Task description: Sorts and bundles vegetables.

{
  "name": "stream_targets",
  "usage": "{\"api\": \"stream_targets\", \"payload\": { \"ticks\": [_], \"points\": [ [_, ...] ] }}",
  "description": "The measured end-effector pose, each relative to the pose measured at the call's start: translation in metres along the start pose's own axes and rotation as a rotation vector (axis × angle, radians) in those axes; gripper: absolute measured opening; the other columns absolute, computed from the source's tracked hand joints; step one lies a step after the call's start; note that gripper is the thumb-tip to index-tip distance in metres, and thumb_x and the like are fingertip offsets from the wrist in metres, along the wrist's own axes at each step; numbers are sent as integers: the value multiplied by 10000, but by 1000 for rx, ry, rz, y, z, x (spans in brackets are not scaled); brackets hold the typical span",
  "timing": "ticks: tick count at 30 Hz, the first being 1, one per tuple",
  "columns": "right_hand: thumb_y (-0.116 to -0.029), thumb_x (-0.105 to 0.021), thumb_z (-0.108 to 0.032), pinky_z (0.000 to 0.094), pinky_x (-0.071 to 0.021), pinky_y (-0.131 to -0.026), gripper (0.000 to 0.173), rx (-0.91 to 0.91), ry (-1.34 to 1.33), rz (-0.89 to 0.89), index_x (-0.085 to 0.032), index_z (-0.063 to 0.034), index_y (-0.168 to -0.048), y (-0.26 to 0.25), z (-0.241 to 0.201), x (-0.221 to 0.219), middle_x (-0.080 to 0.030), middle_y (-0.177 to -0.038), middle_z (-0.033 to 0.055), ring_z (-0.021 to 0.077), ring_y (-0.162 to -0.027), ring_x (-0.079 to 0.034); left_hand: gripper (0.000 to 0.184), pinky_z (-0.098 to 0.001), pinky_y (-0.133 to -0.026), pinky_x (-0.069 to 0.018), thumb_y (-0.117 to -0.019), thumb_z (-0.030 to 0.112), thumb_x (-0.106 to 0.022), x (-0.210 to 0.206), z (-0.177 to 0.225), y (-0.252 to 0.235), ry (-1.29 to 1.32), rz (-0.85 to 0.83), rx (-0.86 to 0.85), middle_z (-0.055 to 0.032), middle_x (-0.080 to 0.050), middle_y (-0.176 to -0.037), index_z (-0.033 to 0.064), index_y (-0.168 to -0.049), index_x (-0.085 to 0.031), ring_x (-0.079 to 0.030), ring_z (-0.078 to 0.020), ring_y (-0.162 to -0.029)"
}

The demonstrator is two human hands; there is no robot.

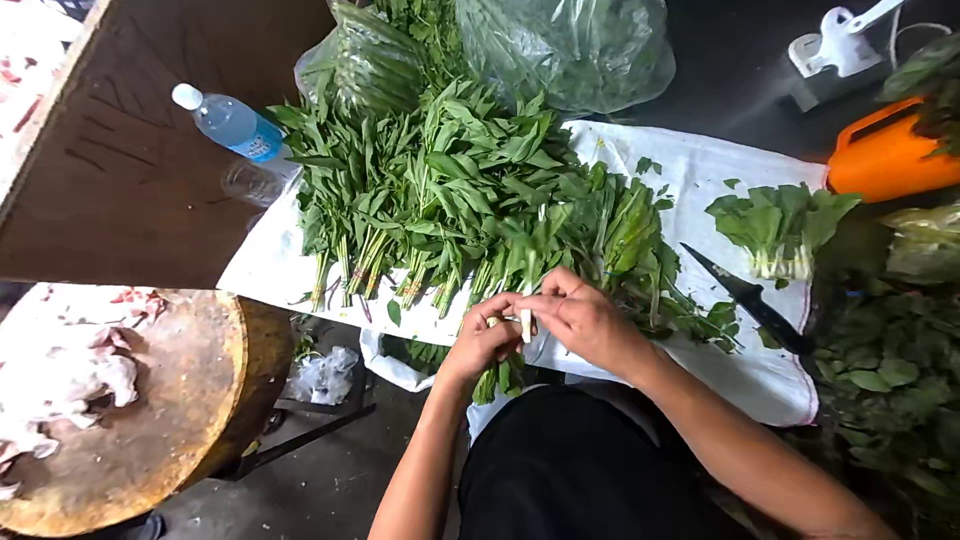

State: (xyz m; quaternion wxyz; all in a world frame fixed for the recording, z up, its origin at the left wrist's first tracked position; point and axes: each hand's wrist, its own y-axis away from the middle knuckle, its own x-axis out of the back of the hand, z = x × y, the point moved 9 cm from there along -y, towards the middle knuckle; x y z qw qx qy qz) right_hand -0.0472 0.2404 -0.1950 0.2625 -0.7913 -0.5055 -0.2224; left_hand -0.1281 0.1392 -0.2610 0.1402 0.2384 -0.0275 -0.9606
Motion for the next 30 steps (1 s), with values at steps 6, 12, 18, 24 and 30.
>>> {"api": "stream_targets", "payload": {
  "ticks": [6, 12, 18, 24, 30],
  "points": [
    [-965, -692, -181, 247, -586, -829, 151, -80, -196, 68, -764, -65, -1027, -10, 20, 25, -628, -1107, 62, 86, -969, -635, 279, -272, -625, -547, -919, 226, -612, 1, 2, -10, 155, 50, 17, 4, -651, -825, 127, -1178, -646, -596, -83, -621],
    [-1017, -560, -89, 400, -615, -870, 221, -555, -344, 89, -682, 21, -1165, 5, 119, -26, -696, -1161, 154, 216, -991, -714, 240, -305, -636, -522, -969, 90, -518, 50, -45, -36, -33, 414, 170, -16, -584, -843, 89, -1195, -600, -548, -110, -641],
    [-1085, -495, -194, 435, -627, -776, 369, -904, -220, -50, -549, -41, -1417, 29, 157, -31, -698, -1099, 197, 264, -850, -733, 259, -362, -749, -554, -793, 43, -510, 85, -19, 34, -19, 539, 120, 8, -604, -919, 159, -1018, -564, -608, -138, -776],
    [-1046, -602, -197, 411, -636, -773, 327, -946, -353, -53, -616, -13, -1316, 25, 167, -71, -712, -1086, 182, 249, -842, -742, 450, -394, -798, -612, -884, -23, -546, 106, 18, 74, -96, 608, -4, -70, -671, -1017, 129, -1308, -544, -693, -199, -876],
    [-977, -640, -24, 414, -641, -701, 286, -932, -631, 199, -545, 36, -1239, 45, 173, -62, -672, -1019, 179, 253, -761, -719, 408, -372, -817, -624, -935, 49, -634, 122, 35, 95, -74, 593, -106, -108, -714, -1129, 113, -1337, -602, -722, -218, -921]
  ]
}}
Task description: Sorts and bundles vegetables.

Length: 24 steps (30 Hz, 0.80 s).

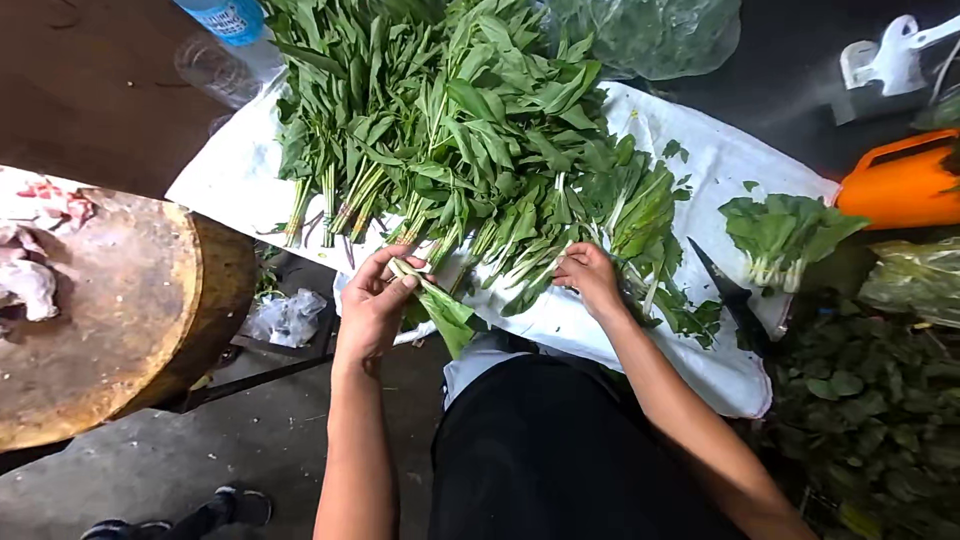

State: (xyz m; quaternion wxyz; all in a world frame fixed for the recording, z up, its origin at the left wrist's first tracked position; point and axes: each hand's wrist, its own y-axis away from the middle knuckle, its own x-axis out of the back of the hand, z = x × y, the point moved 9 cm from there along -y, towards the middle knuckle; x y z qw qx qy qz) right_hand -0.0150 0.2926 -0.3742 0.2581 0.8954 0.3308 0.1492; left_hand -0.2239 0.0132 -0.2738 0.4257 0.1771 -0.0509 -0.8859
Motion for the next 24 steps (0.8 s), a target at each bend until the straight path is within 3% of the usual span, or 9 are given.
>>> {"api": "stream_targets", "payload": {
  "ticks": [2, 5, 8, 11, 14, 17, 20, 22, 24],
  "points": [
    [-995, -516, -11, 387, -600, -701, 230, 17, -179, -36, -486, 3, -1223, 8, -4, 8, -666, -962, 131, 209, -741, -679, 384, -367, -809, -626, -926, 108, -682, 1, 0, -2, 37, -19, -31, -103, -726, -1131, 118, -1307, -639, -726, -212, -906],
    [-1022, -396, -36, 354, -585, -719, 158, -26, -394, -48, -491, -60, -1145, 19, -11, 21, -693, -920, 99, 187, -772, -684, 348, -368, -790, -628, -958, 256, -702, -13, -8, -13, 148, -78, -43, -91, -729, -1111, 145, -1286, -661, -722, -201, -876],
    [-1031, -366, -59, 345, -586, -686, 187, -76, -456, -42, -486, -84, -1173, 28, -18, 30, -696, -947, 101, 188, -762, -688, 323, -376, -770, -633, -1030, 273, -565, -44, -17, -26, 194, -164, 22, -112, -727, -1095, 163, -1329, -620, -730, -219, -881],
    [-1021, -354, -91, 313, -583, -630, 230, -62, -466, -61, -513, -109, -1187, 36, -32, 32, -700, -930, 84, 168, -718, -683, 341, -347, -708, -622, -1080, 266, -422, -71, -27, -34, 162, -175, 101, -94, -726, -1015, 160, -1354, -595, -710, -187, -776],
    [-1022, -346, -107, 300, -577, -630, 242, -42, -465, -89, -532, -135, -1173, 42, -41, 31, -698, -947, 74, 157, -720, -677, 349, -341, -671, -608, -1094, 277, -379, -89, -35, -36, 145, -206, 154, -73, -676, -949, 163, -1351, -586, -662, -163, -713],
    [-1012, -350, -116, 292, -571, -620, 263, -32, -484, -119, -553, -141, -1176, 45, -44, 29, -704, -966, 79, 154, -710, -673, 312, -332, -639, -596, -1087, 295, -414, -108, -40, -34, 134, -250, 164, -34, -629, -827, 171, -1296, -609, -620, -136, -640],
    [-1020, -346, -115, 295, -570, -621, 290, -29, -495, -154, -550, -127, -1226, 50, -47, 27, -710, -995, 99, 164, -717, -679, 241, -321, -593, -579, -1036, 228, -537, -127, -51, -36, 101, -274, 196, -19, -575, -714, 140, -1240, -629, -583, -124, -567],
    [-1022, -344, -111, 281, -571, -624, 301, -33, -478, -180, -542, -123, -1250, 55, -50, 23, -705, -1002, 97, 156, -724, -680, 200, -309, -580, -579, -1017, 168, -587, -141, -57, -37, 87, -279, 241, -35, -598, -720, 102, -1198, -640, -586, -123, -558],
    [-1015, -339, -105, 257, -563, -606, 304, -21, -470, -246, -558, -106, -1225, 60, -54, 18, -714, -1018, 103, 140, -704, -674, 210, -300, -598, -584, -1013, 133, -604, -157, -62, -36, 74, -303, 261, -65, -649, -823, 68, -1209, -644, -612, -132, -605]
  ]
}}
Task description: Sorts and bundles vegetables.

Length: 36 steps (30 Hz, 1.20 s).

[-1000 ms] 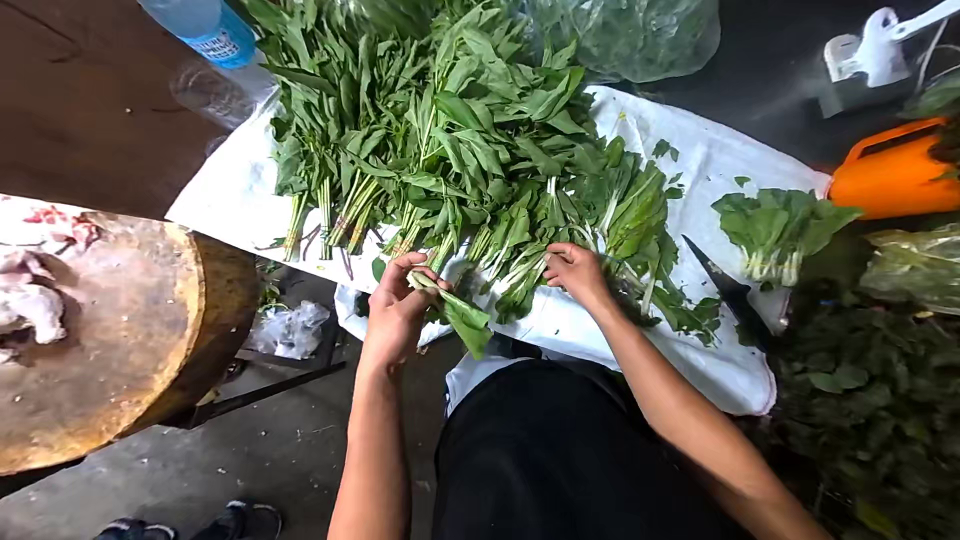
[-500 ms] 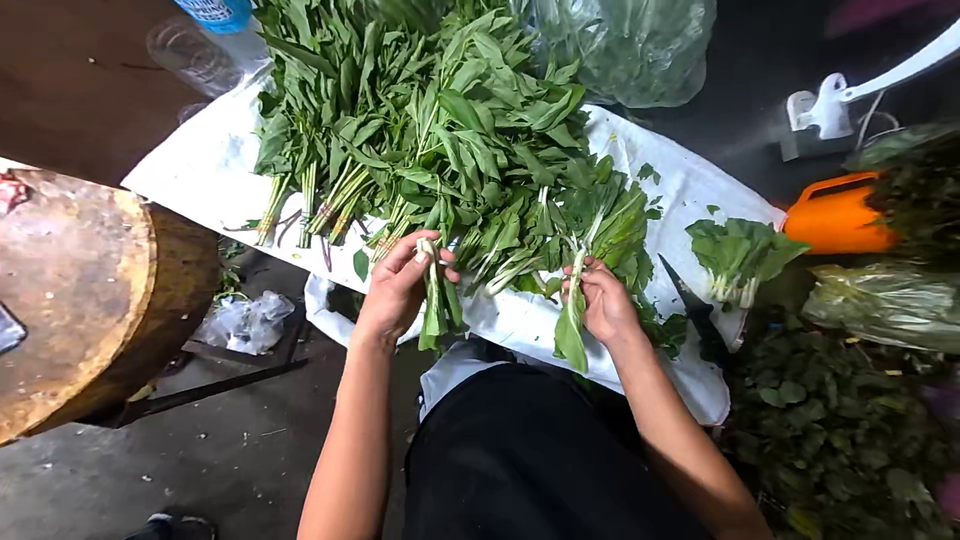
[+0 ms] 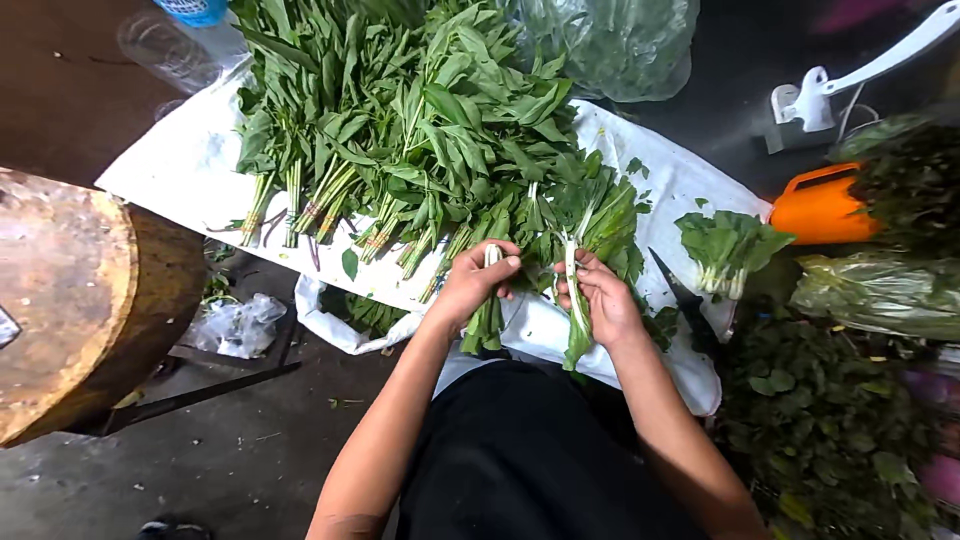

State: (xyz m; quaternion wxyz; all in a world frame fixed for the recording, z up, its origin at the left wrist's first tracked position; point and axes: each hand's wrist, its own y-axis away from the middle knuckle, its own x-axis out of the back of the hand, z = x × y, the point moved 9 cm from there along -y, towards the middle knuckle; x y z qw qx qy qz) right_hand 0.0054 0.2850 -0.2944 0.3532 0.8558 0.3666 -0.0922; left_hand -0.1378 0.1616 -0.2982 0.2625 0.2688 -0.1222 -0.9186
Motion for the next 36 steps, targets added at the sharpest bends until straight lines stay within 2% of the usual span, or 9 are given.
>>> {"api": "stream_targets", "payload": {
  "ticks": [3, 6, 9, 13, 18, 23, 32, 35, 36],
  "points": [
    [-1041, -318, -86, 219, -556, -569, 308, 6, 17, -135, -565, -51, -1221, 4, 1, -13, -699, -1050, 124, 111, -660, -656, 236, -281, -614, -569, -998, 115, -636, -21, -4, -7, -51, -50, 1, -79, -676, -948, 62, -1228, -651, -617, -130, -658],
    [-1046, -373, -54, 240, -581, -557, 266, -8, 39, -81, -605, -5, -1164, 11, 3, -20, -707, -902, 125, 136, -639, -679, 164, -257, -600, -539, -985, 97, -658, -35, -5, -9, -52, -108, 1, -79, -682, -902, 55, -1142, -681, -596, -114, -640],
    [-1028, -414, -68, 348, -639, -683, 276, 72, 79, -74, -640, 23, -1160, 15, -1, -23, -722, -949, 142, 208, -744, -724, 81, -243, -572, -510, -973, 85, -671, -34, -3, -7, -46, -81, -20, -78, -656, -809, 45, -1042, -688, -569, -109, -605],
    [-976, -596, -28, 386, -643, -752, 219, 142, 283, -42, -667, 62, -1163, 18, -7, -26, -736, -940, 160, 233, -799, -738, 104, -251, -557, -519, -991, 106, -664, -34, 3, -2, -135, -49, -37, -90, -659, -788, 36, -1065, -682, -580, -121, -588],
    [-971, -668, -106, 288, -626, -785, 187, 253, 738, 54, -768, -36, -1113, 23, -27, -32, -772, -931, 52, 106, -831, -736, 109, -251, -548, -509, -974, 137, -701, -32, 10, 2, -314, -18, -82, -61, -649, -752, 63, -1034, -647, -579, -123, -577],
    [-973, -654, -150, 206, -576, -718, 189, 423, 1026, 123, -787, -93, -1093, 31, -45, -48, -764, -908, 2, 3, -762, -681, 123, -251, -507, -473, -975, 157, -692, -28, 16, 5, -343, 44, -116, -52, -600, -677, 69, -989, -606, -548, -122, -534],
    [-955, -634, -85, 257, -561, -654, 177, 625, 1066, 154, -751, -64, -1086, 21, -81, -41, -703, -986, 52, 75, -732, -635, 81, -180, -461, -442, -928, 43, -611, -25, 19, 11, -74, -92, -26, -91, -675, -794, 94, -990, -618, -547, -74, -523],
    [-990, -629, -142, 333, -569, -637, 190, 515, 1135, 225, -735, -96, -1140, 8, -87, -19, -702, -1009, 71, 133, -722, -649, 81, -191, -462, -459, -945, 71, -592, -16, 19, 15, 30, -97, -45, -101, -671, -789, 110, -1010, -621, -550, -82, -513],
    [-997, -630, -149, 406, -596, -732, 192, 441, 1198, 194, -731, -91, -1150, 2, -83, -15, -709, -1081, 94, 183, -832, -689, 81, -203, -468, -467, -953, 93, -582, -10, 18, 16, 57, -80, -51, -102, -664, -788, 117, -1020, -621, -547, -87, -515]
  ]
}}
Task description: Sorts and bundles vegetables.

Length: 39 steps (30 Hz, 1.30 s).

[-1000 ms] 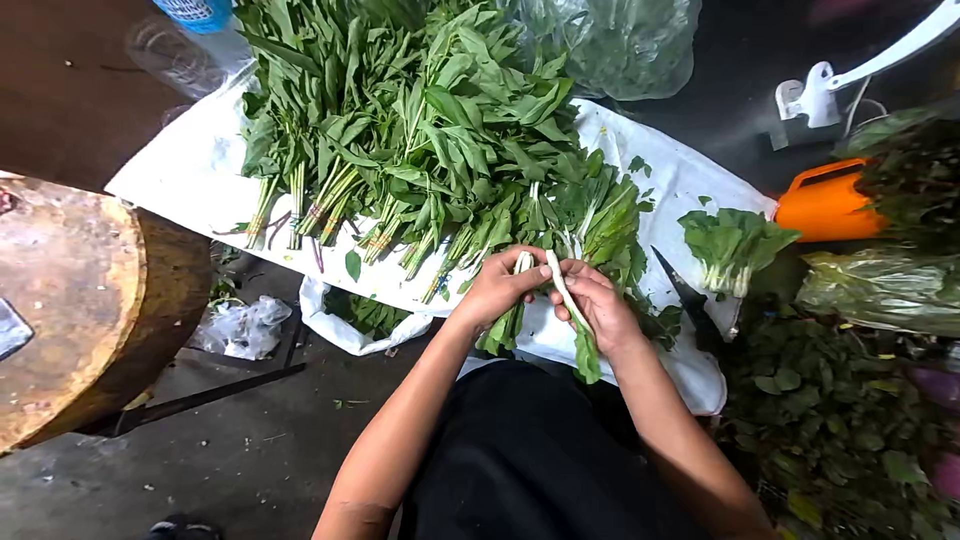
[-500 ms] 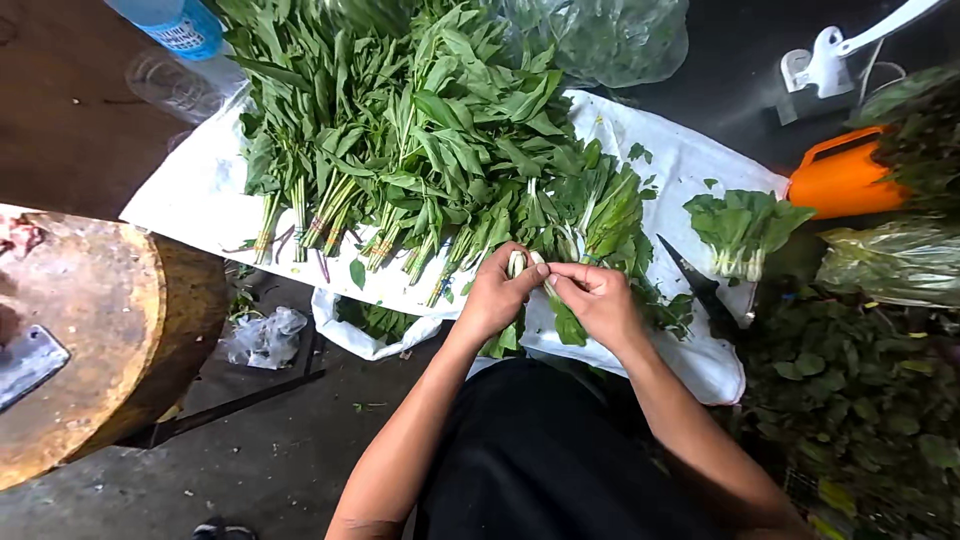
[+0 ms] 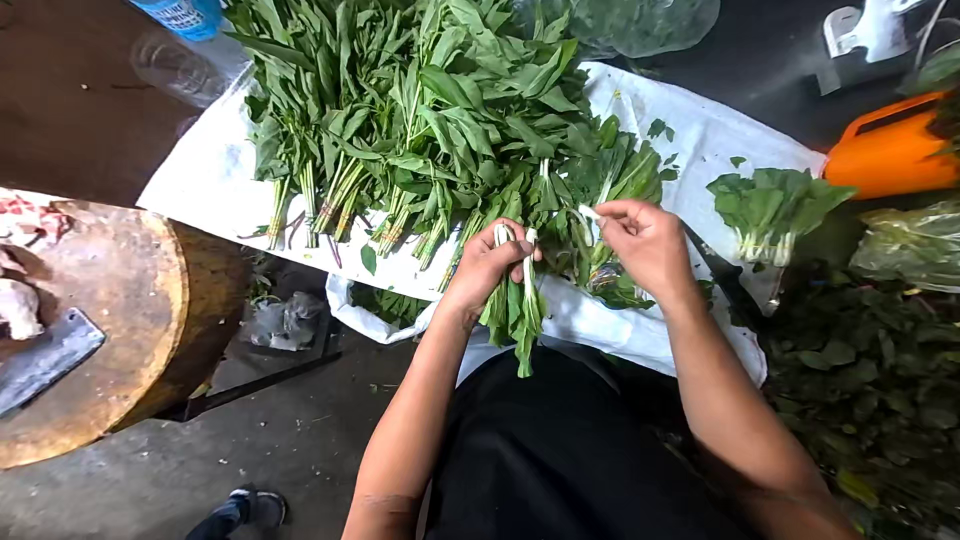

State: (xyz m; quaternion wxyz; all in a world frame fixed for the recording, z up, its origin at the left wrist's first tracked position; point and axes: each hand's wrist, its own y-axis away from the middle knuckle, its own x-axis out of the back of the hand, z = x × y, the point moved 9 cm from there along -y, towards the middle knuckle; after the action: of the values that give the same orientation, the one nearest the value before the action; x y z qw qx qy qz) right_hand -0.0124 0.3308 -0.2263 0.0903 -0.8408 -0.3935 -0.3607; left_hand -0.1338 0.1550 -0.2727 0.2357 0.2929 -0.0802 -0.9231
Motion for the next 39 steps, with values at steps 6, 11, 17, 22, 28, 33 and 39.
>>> {"api": "stream_targets", "payload": {
  "ticks": [6, 11, 17, 22, 28, 33, 39],
  "points": [
    [-1002, -627, -156, 393, -602, -910, 205, -22, -265, -211, -723, -58, -1154, 20, -14, -44, -729, -1140, 72, 163, -1025, -710, 62, -210, -483, -472, -987, 173, -564, 16, 0, -2, 8, 79, -42, -79, -657, -803, 152, -1017, -614, -540, -87, -523],
    [-897, -746, -54, 331, -616, -753, 366, -140, -610, -228, -637, -57, -1247, 38, -31, -87, -721, -959, 55, 149, -816, -704, 57, -204, -521, -494, -1004, 155, -595, 17, 3, -8, -106, 179, -43, -44, -653, -781, 155, -1042, -636, -564, -72, -570],
    [-928, -682, -99, 234, -588, -778, 266, -50, -676, -240, -680, -3, -1175, 43, -34, -96, -718, -949, 31, 65, -827, -683, 286, -307, -713, -606, -925, 106, -720, 27, 8, 1, -262, 178, -37, -65, -691, -1014, 89, -1199, -640, -674, -142, -795],
    [-928, -673, -115, 229, -577, -810, 232, 69, -676, -213, -692, 21, -1114, 51, -37, -107, -712, -975, 52, 63, -876, -675, 148, -306, -723, -596, -960, 107, -679, 22, 1, 6, -198, 235, -34, -81, -712, -996, 63, -1100, -664, -678, -137, -798],
    [-925, -660, -54, 270, -577, -886, 193, 240, -645, -85, -720, 51, -1075, 55, -44, -108, -716, -1016, 110, 106, -953, -678, 156, -332, -803, -602, -1003, 142, -589, 20, -2, 16, -174, 306, -68, -102, -735, -1043, 38, -1105, -645, -711, -168, -893],
    [-941, -647, -52, 265, -572, -889, 201, 206, -722, -136, -720, 52, -1097, 58, -48, -118, -710, -1036, 111, 104, -960, -671, 157, -300, -760, -605, -1002, 169, -591, 34, -6, 28, -186, 402, -107, -84, -740, -1018, 36, -1068, -644, -710, -138, -833],
    [-902, -735, -157, 355, -437, -1142, 509, 242, -641, -324, -607, 63, -1343, 63, -64, -136, -611, -1353, 198, 227, -1319, -543, 294, -395, -804, -631, -1104, 164, -417, 43, -5, 37, -84, 606, -108, -180, -749, -992, -37, -1136, -628, -751, -250, -893]
  ]
}}
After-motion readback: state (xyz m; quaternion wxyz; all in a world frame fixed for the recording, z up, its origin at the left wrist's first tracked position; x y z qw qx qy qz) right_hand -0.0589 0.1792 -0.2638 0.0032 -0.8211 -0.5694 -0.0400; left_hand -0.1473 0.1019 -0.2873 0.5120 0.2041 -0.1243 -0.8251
